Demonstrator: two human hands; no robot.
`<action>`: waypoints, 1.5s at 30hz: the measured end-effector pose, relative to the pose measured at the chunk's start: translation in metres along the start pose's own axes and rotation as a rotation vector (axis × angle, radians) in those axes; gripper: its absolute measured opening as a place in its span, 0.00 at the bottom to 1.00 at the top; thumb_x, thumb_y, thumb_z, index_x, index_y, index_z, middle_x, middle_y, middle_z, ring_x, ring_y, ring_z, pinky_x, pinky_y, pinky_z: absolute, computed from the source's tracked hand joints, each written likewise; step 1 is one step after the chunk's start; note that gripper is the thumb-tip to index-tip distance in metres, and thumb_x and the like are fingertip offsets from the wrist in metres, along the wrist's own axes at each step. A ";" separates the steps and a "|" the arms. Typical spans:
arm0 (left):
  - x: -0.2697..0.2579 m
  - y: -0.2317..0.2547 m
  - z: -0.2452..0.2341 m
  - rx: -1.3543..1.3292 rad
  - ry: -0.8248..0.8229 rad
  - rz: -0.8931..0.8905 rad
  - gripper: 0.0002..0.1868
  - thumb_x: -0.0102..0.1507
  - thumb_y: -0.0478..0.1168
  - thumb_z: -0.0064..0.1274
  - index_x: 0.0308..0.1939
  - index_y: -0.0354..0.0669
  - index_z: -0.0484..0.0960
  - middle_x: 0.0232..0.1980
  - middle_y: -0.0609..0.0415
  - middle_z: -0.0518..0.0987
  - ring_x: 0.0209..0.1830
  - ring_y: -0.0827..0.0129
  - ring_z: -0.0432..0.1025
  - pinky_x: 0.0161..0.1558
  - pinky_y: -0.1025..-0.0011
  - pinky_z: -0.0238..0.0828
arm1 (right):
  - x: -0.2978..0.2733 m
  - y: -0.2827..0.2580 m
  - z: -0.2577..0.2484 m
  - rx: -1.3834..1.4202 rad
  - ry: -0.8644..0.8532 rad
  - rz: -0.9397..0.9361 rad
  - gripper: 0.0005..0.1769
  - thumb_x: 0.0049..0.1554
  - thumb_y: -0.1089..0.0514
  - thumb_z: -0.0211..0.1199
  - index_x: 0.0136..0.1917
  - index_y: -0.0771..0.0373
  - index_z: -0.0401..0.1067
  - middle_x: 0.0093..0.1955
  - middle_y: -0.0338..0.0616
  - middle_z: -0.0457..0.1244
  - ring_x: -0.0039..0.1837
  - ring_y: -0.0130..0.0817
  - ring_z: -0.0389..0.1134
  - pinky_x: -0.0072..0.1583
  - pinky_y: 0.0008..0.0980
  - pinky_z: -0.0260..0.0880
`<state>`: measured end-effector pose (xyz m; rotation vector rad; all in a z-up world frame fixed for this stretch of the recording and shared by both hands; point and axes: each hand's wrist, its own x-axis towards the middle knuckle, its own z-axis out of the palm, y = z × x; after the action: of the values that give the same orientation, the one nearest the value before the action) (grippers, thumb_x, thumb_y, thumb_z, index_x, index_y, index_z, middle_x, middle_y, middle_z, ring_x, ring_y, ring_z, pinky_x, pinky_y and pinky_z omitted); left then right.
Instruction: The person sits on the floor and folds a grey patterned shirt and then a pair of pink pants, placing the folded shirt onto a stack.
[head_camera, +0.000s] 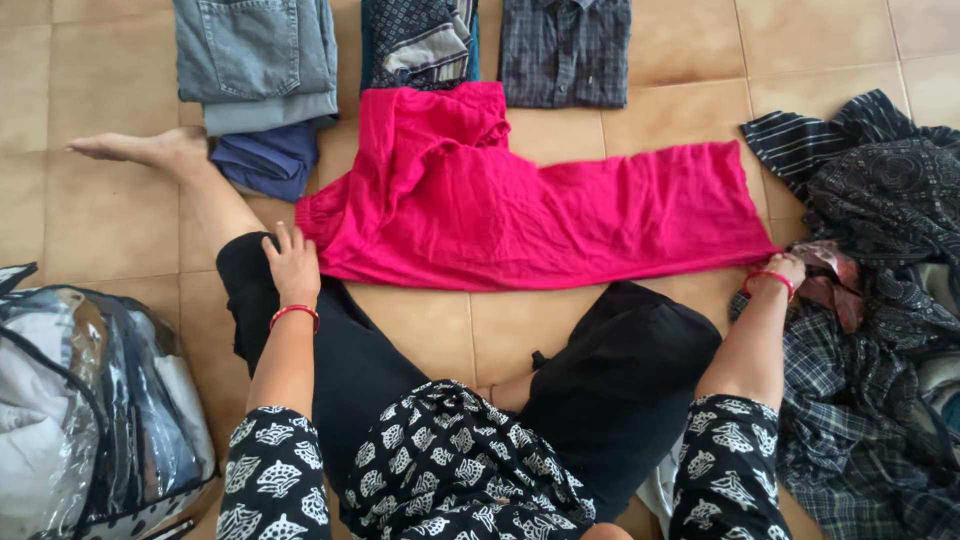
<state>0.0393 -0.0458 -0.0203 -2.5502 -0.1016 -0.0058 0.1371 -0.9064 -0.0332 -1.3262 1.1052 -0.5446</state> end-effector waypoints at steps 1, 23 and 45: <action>0.002 0.005 -0.001 0.013 -0.063 -0.039 0.18 0.68 0.45 0.46 0.58 0.51 0.83 0.74 0.52 0.68 0.82 0.50 0.49 0.74 0.40 0.41 | 0.004 0.004 -0.004 -0.061 0.013 -0.038 0.09 0.57 0.64 0.57 0.50 0.62 0.76 0.48 0.50 0.71 0.47 0.38 0.72 0.50 0.35 0.71; -0.026 0.025 -0.022 -0.108 -0.222 -0.151 0.23 0.64 0.49 0.50 0.61 0.46 0.82 0.78 0.45 0.63 0.84 0.43 0.41 0.74 0.35 0.26 | -0.063 -0.008 -0.009 -1.219 -0.203 -0.500 0.15 0.52 0.54 0.67 0.54 0.43 0.80 0.60 0.51 0.66 0.63 0.57 0.65 0.60 0.56 0.67; 0.014 0.072 0.041 -0.733 -0.336 -0.170 0.61 0.58 0.57 0.59 0.83 0.49 0.36 0.85 0.45 0.25 0.83 0.43 0.17 0.75 0.34 0.20 | -0.469 0.086 0.391 -0.455 -1.080 -1.147 0.22 0.54 0.49 0.70 0.57 0.61 0.71 0.54 0.50 0.70 0.58 0.49 0.71 0.61 0.44 0.69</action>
<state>0.0583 -0.0812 -0.0940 -3.2372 -0.5324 0.3862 0.2528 -0.3009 -0.0126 -2.2059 -0.5438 -0.2570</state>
